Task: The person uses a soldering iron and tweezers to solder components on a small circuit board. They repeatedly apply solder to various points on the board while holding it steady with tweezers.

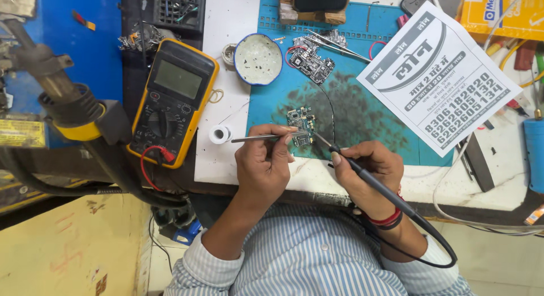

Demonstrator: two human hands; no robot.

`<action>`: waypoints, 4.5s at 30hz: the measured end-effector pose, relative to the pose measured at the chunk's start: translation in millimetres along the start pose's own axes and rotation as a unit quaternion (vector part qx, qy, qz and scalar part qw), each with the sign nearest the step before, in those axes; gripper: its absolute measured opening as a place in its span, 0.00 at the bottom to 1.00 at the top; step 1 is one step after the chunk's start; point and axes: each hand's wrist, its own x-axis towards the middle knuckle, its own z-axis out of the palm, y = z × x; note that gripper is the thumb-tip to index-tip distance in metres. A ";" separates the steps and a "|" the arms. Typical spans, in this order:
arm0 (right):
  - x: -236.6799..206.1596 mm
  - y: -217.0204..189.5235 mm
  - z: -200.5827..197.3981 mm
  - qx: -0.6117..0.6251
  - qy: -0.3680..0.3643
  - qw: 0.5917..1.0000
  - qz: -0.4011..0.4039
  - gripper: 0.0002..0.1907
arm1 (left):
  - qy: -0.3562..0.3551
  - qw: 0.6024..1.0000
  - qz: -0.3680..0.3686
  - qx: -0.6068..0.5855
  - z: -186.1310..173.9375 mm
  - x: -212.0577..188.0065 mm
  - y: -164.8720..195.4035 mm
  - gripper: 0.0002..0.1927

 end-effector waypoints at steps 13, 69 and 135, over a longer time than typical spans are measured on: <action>9.0 -5.9 3.5 -0.066 -0.009 0.997 -0.038 0.06 | -0.014 0.997 -0.021 0.074 -1.2 4.1 0.6 0.06; 9.1 -7.6 2.2 -0.069 -0.004 0.997 -0.020 0.05 | -0.012 0.997 0.009 0.082 -1.2 2.8 -4.4 0.07; 9.1 -7.6 4.6 -0.074 -0.001 0.996 -0.040 0.05 | -0.005 0.997 0.010 0.074 -0.6 3.8 -5.6 0.07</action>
